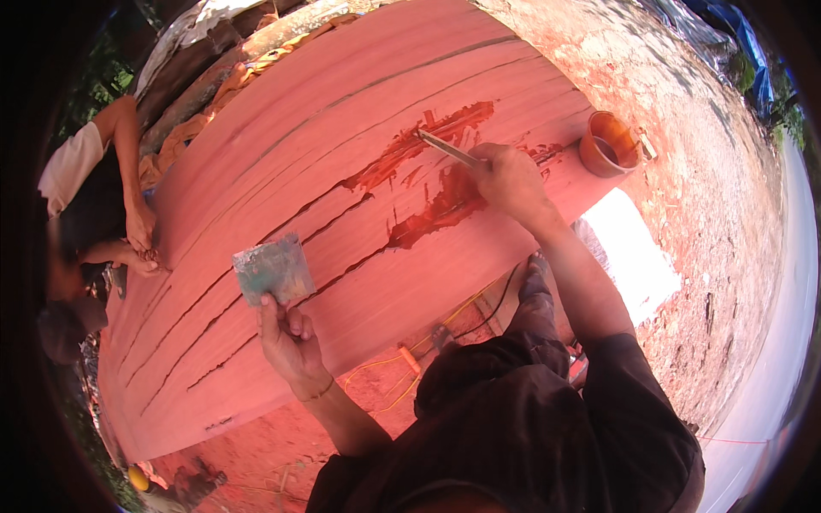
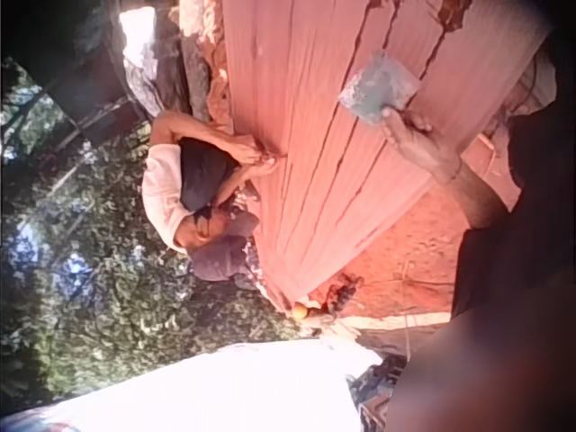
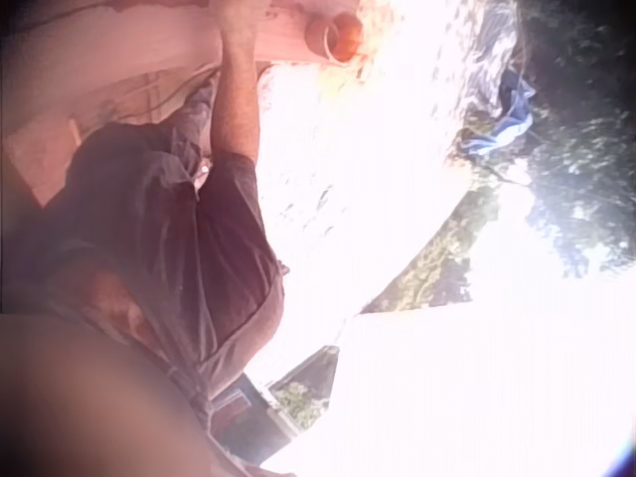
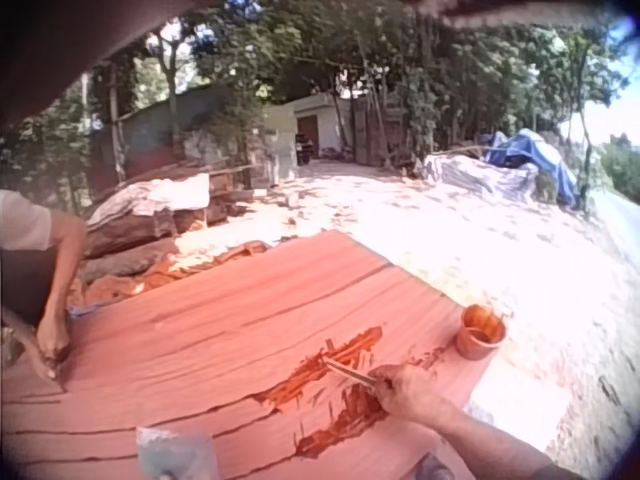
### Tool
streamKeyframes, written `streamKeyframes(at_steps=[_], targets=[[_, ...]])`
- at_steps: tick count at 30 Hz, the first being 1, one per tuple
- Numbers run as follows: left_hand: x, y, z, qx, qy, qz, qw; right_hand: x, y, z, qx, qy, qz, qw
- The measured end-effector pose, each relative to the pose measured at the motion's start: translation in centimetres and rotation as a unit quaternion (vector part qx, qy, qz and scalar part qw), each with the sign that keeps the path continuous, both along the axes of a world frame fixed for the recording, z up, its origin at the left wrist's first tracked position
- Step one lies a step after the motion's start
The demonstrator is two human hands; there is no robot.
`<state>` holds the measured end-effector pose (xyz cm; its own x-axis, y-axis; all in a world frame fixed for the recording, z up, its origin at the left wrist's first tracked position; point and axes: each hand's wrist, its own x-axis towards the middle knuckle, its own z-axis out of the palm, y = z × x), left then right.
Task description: The person paints a pink wooden surface with reddish-brown paint using a small brush. They repeatedly dip the brush into a small container of paint and apply it to the wood, occasionally wiping the brush on a sanding block.
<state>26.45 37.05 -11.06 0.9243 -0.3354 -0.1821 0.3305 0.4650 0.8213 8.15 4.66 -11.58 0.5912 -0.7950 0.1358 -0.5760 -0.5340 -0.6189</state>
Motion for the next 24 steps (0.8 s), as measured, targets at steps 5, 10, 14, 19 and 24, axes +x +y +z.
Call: streamKeyframes(at_steps=[5, 10, 14, 19, 24], targets=[[-0.5, -0.2, 0.2, 0.017, 0.015, 0.0, 1.0, 0.9, 1.4, -0.1, -0.059, 0.014, 0.005, 0.998], [-0.6, 0.1, 0.3, 0.013, 0.013, 0.004, 1.0, 1.9, 1.8, -1.2, -0.136, 0.003, 0.007, 0.991], [-0.5, 0.5, 0.2, 0.017, 0.009, 0.007, 1.0, 2.6, 3.3, -2.1, -0.191, 0.016, 0.03, 0.981], [-0.6, 0.4, -0.2, 0.021, 0.028, 0.022, 0.999, 2.2, 5.1, -1.9, -0.215, -0.037, 0.059, 0.974], [-0.7, 0.6, -0.1, 0.009, 0.026, 0.013, 1.0, 2.6, 3.5, -0.8, -0.202, -0.006, -0.012, 0.979]])
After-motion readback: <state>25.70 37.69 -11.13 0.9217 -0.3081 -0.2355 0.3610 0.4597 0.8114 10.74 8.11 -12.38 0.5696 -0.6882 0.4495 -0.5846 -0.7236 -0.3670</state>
